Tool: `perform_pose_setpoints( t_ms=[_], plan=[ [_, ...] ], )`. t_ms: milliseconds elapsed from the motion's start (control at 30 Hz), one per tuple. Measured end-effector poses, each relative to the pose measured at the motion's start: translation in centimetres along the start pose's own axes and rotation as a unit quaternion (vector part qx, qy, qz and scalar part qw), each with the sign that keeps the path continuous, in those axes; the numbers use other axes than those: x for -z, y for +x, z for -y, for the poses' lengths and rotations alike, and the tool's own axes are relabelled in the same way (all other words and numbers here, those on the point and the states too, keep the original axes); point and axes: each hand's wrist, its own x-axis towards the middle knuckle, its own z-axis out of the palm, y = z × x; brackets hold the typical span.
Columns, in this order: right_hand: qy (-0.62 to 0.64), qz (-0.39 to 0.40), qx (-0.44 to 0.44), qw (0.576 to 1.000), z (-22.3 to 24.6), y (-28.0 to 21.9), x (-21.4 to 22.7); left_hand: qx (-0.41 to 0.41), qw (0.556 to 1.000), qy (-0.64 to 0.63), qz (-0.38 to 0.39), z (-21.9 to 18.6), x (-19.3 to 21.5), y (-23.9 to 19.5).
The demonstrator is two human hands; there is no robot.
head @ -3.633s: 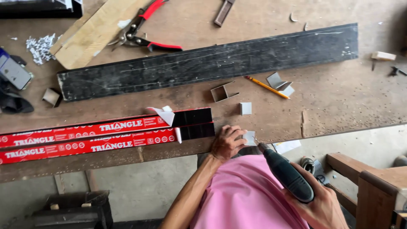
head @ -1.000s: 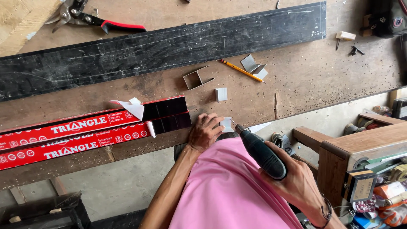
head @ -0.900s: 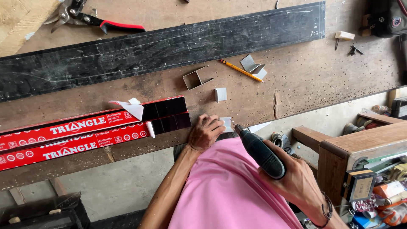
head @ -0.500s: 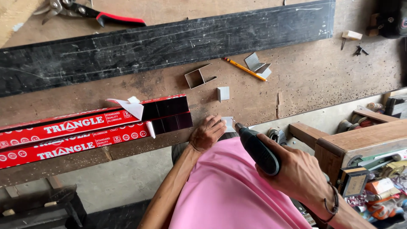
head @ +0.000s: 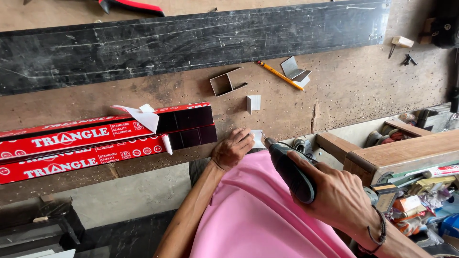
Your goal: Marking small metal plates and drilling holes into them using a power drill
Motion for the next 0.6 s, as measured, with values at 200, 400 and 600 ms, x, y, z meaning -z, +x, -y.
perform_pose_setpoints(
  t_ms=[200, 400, 600],
  plan=[
    [0.035, 0.002, 0.004, 0.999, -0.2, 0.2, 0.3, -0.002, 1.0, -0.014, -0.008, 0.0, 0.4, 0.5],
    [0.038, -0.03, 0.032, 0.998, -1.0, 0.8, 0.9, -0.004, 1.0, -0.016, -0.006, 0.0, 0.3, 0.4],
    [0.032, -0.026, 0.039, 0.998, -1.4, 1.3, 1.4, -0.002, 1.0, -0.008, 0.002, -0.1, 0.4, 0.5]
  ],
)
